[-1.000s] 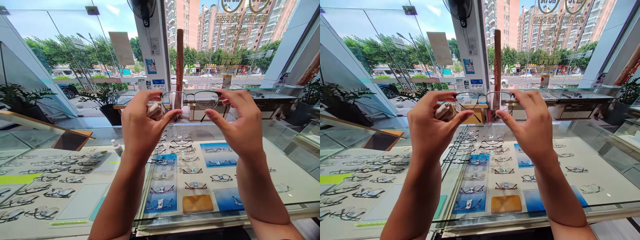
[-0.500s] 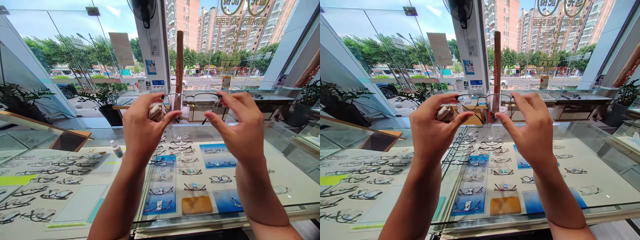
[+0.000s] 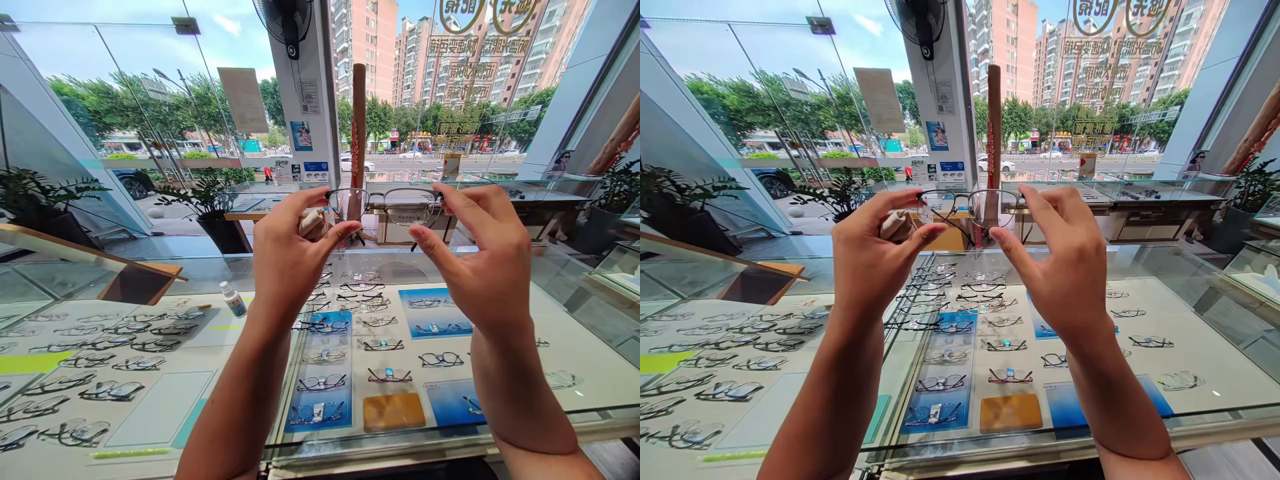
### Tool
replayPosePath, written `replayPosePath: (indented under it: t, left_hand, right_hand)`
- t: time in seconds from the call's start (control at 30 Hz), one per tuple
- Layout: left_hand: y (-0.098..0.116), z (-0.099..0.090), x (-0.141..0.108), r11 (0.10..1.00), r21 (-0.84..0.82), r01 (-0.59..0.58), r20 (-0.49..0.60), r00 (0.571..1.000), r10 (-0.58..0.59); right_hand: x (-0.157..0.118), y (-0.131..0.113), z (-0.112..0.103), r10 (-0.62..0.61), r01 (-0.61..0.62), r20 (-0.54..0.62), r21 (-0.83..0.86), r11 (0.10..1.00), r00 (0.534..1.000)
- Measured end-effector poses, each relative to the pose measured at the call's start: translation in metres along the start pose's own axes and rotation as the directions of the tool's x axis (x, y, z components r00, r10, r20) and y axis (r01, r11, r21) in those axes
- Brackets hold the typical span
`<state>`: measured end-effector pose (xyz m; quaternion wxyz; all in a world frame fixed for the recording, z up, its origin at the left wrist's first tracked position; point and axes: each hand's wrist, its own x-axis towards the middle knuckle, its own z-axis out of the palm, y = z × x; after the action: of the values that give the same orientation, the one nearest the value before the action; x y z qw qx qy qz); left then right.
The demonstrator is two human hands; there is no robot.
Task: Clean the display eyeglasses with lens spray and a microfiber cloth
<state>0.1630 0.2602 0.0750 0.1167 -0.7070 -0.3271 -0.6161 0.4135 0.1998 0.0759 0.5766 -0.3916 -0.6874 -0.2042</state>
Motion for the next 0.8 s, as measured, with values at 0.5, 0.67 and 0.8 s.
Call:
replayPosePath:
  t: [0.5,0.67,0.8]
  left_hand:
    - [0.017,-0.002,-0.001,0.997,0.056,-0.061,-0.089,0.994,0.066]
    - [0.020,-0.002,-0.001,0.988,0.114,-0.100,-0.118,0.987,0.113]
    - [0.017,-0.002,0.000,0.985,0.124,-0.118,-0.112,0.985,0.132]
  right_hand:
    - [-0.001,0.004,0.006,0.041,-0.037,0.098,-0.051,0.998,0.994]
    - [-0.001,0.004,0.006,0.040,-0.036,0.110,-0.038,0.999,0.993]
    - [-0.001,0.005,0.005,0.047,-0.044,0.110,-0.028,0.999,0.993]
